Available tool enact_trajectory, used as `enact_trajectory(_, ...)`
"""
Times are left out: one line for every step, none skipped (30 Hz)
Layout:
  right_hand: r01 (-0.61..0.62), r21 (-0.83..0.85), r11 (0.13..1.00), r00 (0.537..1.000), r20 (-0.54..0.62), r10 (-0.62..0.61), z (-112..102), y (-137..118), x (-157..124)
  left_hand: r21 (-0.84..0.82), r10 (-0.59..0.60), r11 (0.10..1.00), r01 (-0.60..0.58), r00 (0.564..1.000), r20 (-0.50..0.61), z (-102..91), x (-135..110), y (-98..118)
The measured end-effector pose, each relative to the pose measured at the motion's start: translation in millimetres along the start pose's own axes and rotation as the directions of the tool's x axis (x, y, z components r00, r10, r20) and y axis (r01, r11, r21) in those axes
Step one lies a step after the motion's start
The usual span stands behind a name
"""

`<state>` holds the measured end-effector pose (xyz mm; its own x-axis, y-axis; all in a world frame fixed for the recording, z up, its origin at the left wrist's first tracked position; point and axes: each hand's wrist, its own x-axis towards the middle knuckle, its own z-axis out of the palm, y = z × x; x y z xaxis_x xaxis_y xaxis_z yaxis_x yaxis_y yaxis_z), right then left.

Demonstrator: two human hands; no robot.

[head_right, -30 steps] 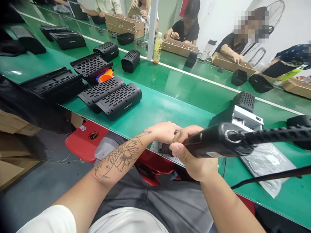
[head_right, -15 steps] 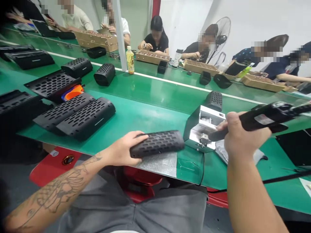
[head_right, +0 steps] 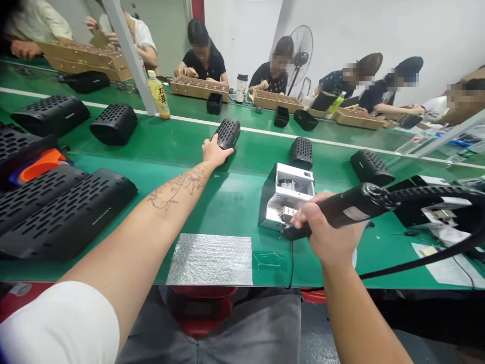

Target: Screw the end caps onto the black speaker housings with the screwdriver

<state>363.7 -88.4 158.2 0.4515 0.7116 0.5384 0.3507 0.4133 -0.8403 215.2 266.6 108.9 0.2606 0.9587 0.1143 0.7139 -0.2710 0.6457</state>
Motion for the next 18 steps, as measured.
enact_trajectory(0.011,0.029,1.000,1.000,0.003,-0.011,1,-6,-4,0.022,0.025,0.999,-0.027,0.998,0.062,-4.4,1,-2)
enact_trajectory(0.023,0.056,0.998,1.000,0.003,-0.023,1,-11,-8,0.043,0.057,0.997,-0.062,0.991,0.124,-12.9,0,-7)
enact_trajectory(0.035,0.080,0.996,0.999,0.001,-0.036,2,-16,-11,0.063,0.086,0.993,-0.099,0.980,0.178,-25.8,-5,-16)
enact_trajectory(0.045,0.099,0.994,0.999,0.000,-0.046,3,-21,-14,0.080,0.107,0.989,-0.127,0.971,0.214,-42.8,-12,-28)
enact_trajectory(0.052,0.112,0.992,0.999,-0.002,-0.052,3,-25,-17,0.103,0.113,0.985,-0.140,0.966,0.232,-63.3,-22,-45)
enact_trajectory(0.056,0.124,0.991,0.998,0.000,-0.056,4,-28,-19,0.144,0.104,0.979,-0.141,0.965,0.240,-86.4,-35,-64)
enact_trajectory(0.061,0.139,0.988,0.998,0.000,-0.061,4,-31,-20,0.194,0.079,0.973,-0.124,0.971,0.226,-110.8,-51,-87)
enact_trajectory(0.064,0.155,0.986,0.998,-0.003,-0.064,4,-33,-21,0.278,0.035,0.957,-0.083,0.984,0.176,-135.2,-70,-112)
enact_trajectory(0.067,0.172,0.983,0.998,-0.006,-0.067,5,-35,-22,0.448,-0.016,0.894,-0.014,0.998,0.064,-158.4,-92,-136)
enact_trajectory(0.071,0.186,0.980,0.997,-0.011,-0.070,6,-36,-22,0.575,-0.081,0.813,0.095,0.995,-0.051,-179.2,-115,-160)
enact_trajectory(0.075,0.196,0.978,0.997,-0.014,-0.074,7,-38,-23,0.643,-0.149,0.742,0.191,0.982,-0.120,-196.9,-139,-180)
enact_trajectory(0.080,0.205,0.975,0.997,-0.021,-0.078,9,-39,-23,0.680,-0.202,0.693,0.240,0.970,-0.136,-211.0,-161,-196)
enact_trajectory(0.085,0.208,0.974,0.996,-0.032,-0.080,10,-40,-24,0.701,-0.230,0.669,0.247,0.966,-0.120,-221.5,-182,-207)
enact_trajectory(0.091,0.208,0.974,0.996,-0.044,-0.083,12,-41,-26,0.711,-0.246,0.662,0.238,0.965,-0.094,-228.6,-200,-213)
enact_trajectory(0.098,0.203,0.974,0.994,-0.059,-0.087,14,-42,-28,0.717,-0.246,0.661,0.221,0.967,-0.071,-232.7,-215,-215)
enact_trajectory(0.096,0.197,0.976,0.994,-0.073,-0.083,14,-42,-30,0.723,-0.234,0.661,0.201,0.971,-0.056,-234.6,-226,-213)
enact_trajectory(0.082,0.202,0.976,0.994,-0.091,-0.064,13,-42,-32,0.729,-0.210,0.662,0.178,0.977,-0.047,-234.5,-234,-207)
enact_trajectory(0.059,0.220,0.974,0.993,-0.117,-0.034,11,-40,-35,0.733,-0.174,0.665,0.144,0.984,-0.036,-232.9,-240,-200)
